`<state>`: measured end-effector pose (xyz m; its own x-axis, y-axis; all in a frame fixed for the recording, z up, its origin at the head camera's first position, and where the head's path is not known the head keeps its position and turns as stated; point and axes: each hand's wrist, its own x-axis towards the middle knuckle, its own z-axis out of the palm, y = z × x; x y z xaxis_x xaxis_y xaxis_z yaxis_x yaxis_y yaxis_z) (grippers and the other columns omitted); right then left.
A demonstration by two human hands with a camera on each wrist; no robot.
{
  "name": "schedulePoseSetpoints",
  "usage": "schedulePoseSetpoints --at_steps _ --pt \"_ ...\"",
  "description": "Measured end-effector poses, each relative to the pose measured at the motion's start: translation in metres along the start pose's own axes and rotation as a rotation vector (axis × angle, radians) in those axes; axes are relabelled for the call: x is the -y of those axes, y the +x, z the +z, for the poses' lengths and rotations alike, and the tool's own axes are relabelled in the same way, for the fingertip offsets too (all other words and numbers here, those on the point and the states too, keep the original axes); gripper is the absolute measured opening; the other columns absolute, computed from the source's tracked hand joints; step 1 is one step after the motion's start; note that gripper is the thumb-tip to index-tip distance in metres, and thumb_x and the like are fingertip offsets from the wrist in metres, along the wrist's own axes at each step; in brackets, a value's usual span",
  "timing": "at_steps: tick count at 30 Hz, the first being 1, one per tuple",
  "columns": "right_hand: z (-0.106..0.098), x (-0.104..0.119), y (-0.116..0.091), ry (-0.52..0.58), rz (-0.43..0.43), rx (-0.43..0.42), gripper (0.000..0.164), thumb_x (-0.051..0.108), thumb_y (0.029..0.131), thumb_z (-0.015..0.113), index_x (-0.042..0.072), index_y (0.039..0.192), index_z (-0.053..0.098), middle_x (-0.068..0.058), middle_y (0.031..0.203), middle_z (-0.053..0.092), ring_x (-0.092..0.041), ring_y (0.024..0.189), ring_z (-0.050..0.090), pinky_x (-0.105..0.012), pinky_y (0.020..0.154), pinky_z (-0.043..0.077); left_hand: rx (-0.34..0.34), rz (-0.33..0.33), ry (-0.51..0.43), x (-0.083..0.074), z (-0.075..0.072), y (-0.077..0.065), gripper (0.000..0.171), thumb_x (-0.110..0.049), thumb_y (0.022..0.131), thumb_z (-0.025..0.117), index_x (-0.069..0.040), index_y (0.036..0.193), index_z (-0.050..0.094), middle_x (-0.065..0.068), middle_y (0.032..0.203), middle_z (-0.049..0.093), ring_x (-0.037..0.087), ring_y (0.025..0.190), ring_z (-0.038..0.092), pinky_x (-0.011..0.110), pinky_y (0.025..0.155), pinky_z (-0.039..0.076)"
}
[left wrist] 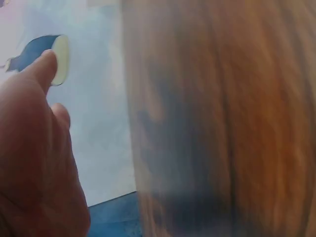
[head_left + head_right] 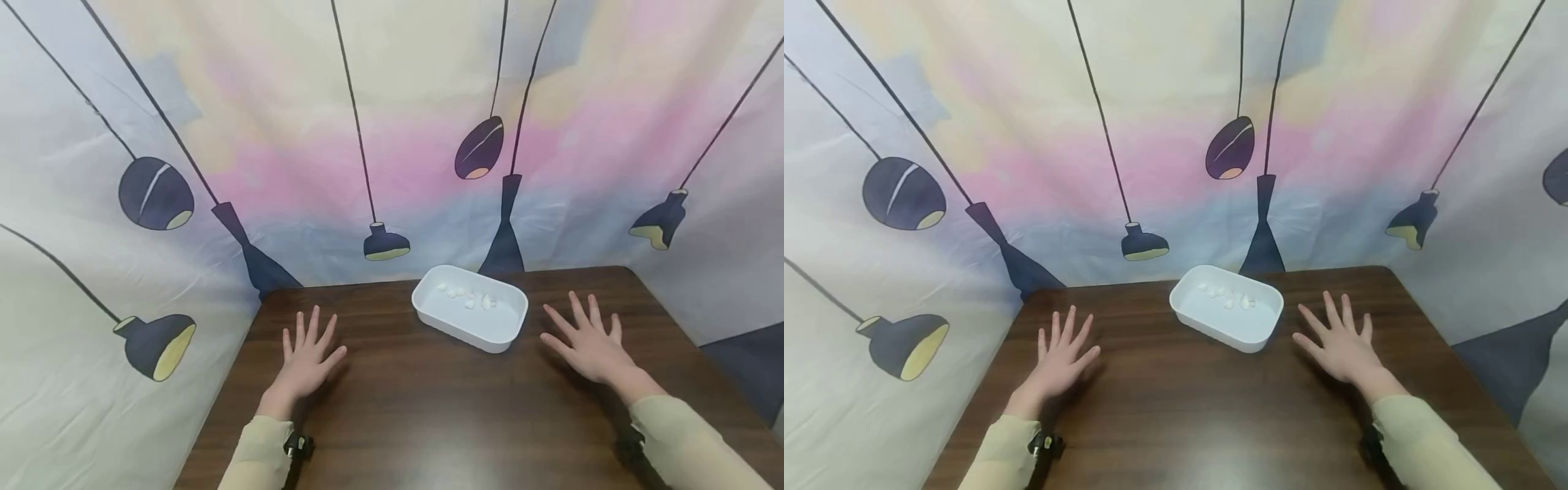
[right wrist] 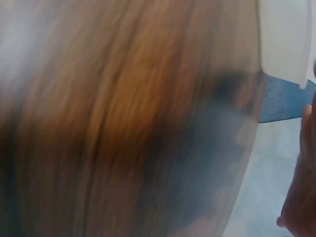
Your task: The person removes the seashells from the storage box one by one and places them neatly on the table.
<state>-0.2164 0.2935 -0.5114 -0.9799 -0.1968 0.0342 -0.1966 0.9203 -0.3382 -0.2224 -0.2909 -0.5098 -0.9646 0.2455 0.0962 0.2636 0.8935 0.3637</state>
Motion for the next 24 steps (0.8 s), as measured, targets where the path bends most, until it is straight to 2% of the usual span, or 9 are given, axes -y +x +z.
schedulePoseSetpoints --at_steps 4,8,11,14,18,24 --pt "0.004 0.010 0.000 0.137 0.040 0.023 0.085 0.064 0.108 0.048 0.014 0.171 0.024 -0.038 0.172 -0.002 -0.062 0.154 -0.018 -0.091 0.108 -0.002 0.000 -0.022 -0.101 -0.003 -0.001 -0.002 0.078 -0.055 0.111 0.048 -0.024 0.174 0.013 0.007 0.178 -0.019 0.035 0.159 -0.029 0.075 0.120 -0.017" --pt "0.006 0.025 0.010 0.314 0.085 0.036 0.092 0.058 0.108 0.053 0.000 0.170 0.016 -0.044 0.168 0.002 -0.070 0.151 -0.012 -0.092 0.109 0.006 -0.012 -0.056 -0.225 -0.010 0.005 0.001 0.077 -0.052 0.113 0.047 -0.018 0.174 0.012 0.014 0.179 -0.013 0.039 0.160 -0.025 0.075 0.122 -0.012" --pt "0.010 0.038 0.018 0.428 0.114 0.047 0.098 0.056 0.107 0.057 -0.007 0.168 0.011 -0.043 0.168 0.005 -0.071 0.150 -0.008 -0.090 0.112 0.008 -0.036 -0.065 -0.304 -0.016 0.010 0.007 0.077 -0.045 0.113 0.050 -0.011 0.173 0.014 0.022 0.178 -0.004 0.045 0.161 -0.016 0.076 0.123 -0.005" --pt "0.015 0.050 0.023 0.517 0.159 0.055 0.101 0.054 0.107 0.060 -0.008 0.167 0.007 -0.039 0.171 0.006 -0.065 0.153 -0.006 -0.083 0.118 0.007 -0.051 -0.071 -0.375 -0.024 0.015 0.011 0.080 -0.044 0.112 0.054 -0.009 0.172 0.015 0.023 0.178 0.002 0.047 0.162 -0.009 0.075 0.125 0.003" --pt "0.022 0.063 0.027 0.586 0.210 0.049 0.102 0.049 0.106 0.063 -0.008 0.167 0.004 -0.035 0.172 0.006 -0.058 0.158 0.001 -0.076 0.124 0.011 -0.063 -0.078 -0.453 -0.033 0.019 0.014 0.084 -0.050 0.111 0.055 -0.010 0.173 0.015 0.019 0.178 0.007 0.042 0.164 -0.004 0.070 0.127 0.009" --pt "0.032 0.072 0.027 0.636 0.226 0.039 0.105 0.043 0.105 0.067 -0.007 0.167 -0.001 -0.033 0.173 0.002 -0.053 0.159 0.007 -0.070 0.126 0.014 -0.084 -0.080 -0.490 -0.043 0.023 0.014 0.078 -0.042 0.112 0.057 -0.009 0.172 0.020 0.019 0.177 0.016 0.041 0.164 0.005 0.064 0.129 0.013"
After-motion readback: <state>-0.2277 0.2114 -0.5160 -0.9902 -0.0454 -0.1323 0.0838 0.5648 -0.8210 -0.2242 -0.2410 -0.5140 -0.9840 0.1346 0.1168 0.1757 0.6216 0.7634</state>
